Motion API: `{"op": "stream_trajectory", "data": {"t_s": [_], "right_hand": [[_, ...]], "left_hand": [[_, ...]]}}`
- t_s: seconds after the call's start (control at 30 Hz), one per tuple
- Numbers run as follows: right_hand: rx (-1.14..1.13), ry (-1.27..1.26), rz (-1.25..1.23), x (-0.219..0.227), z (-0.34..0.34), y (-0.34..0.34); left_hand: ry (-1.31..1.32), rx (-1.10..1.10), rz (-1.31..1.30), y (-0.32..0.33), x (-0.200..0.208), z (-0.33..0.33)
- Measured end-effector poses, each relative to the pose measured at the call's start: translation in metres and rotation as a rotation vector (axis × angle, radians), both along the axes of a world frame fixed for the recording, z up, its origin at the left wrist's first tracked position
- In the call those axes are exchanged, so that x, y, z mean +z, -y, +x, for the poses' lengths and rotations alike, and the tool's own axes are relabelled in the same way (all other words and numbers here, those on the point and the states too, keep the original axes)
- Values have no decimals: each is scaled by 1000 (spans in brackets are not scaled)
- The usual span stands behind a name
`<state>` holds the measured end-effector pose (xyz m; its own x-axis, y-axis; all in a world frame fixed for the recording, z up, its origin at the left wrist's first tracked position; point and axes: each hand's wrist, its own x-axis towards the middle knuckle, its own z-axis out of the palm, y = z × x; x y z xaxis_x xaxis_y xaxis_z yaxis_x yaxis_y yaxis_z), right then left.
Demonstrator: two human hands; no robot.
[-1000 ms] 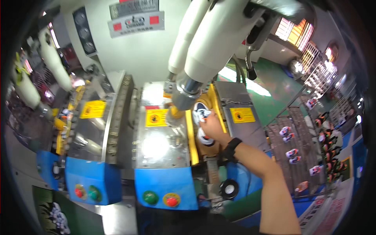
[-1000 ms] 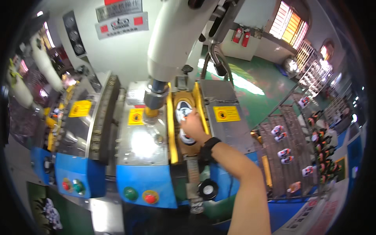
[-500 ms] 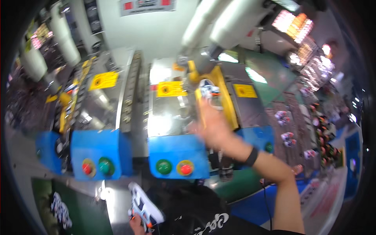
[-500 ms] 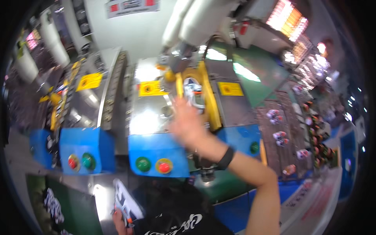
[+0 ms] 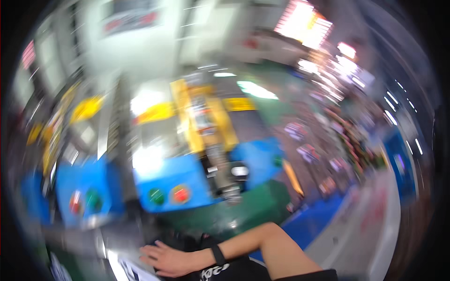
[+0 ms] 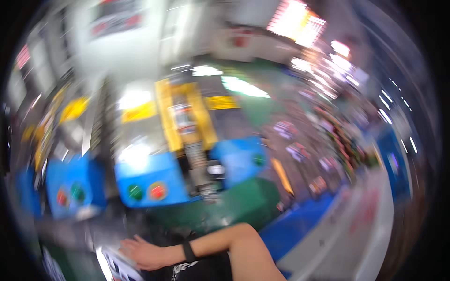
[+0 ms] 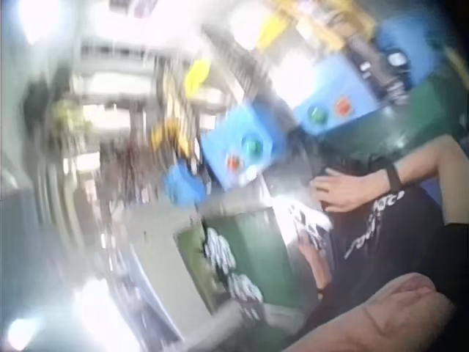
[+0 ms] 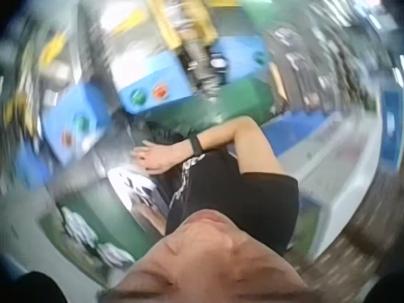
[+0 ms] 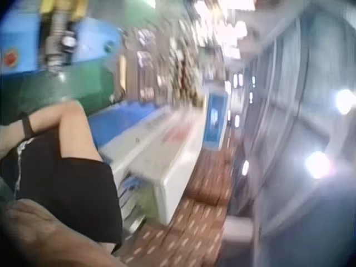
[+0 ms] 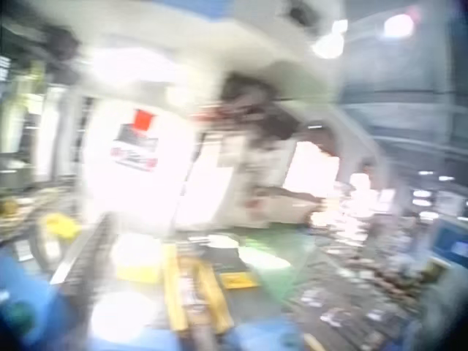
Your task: Operating an automated machine to process and attach soles to shoes on a production line.
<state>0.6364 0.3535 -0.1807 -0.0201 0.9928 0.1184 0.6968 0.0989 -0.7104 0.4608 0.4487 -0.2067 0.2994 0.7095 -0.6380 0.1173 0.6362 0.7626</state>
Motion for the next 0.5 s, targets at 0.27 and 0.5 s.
{"op": "stream_trajectory", "data": {"t_s": [0.27, 0.5], "right_hand": [[577, -237, -143, 12, -63, -9], [453, -201, -426, 47, -128, -61]], "left_hand": [[-666, 394, 585, -9, -78, -126], [-143, 377, 336, -67, -110, -169]]}}
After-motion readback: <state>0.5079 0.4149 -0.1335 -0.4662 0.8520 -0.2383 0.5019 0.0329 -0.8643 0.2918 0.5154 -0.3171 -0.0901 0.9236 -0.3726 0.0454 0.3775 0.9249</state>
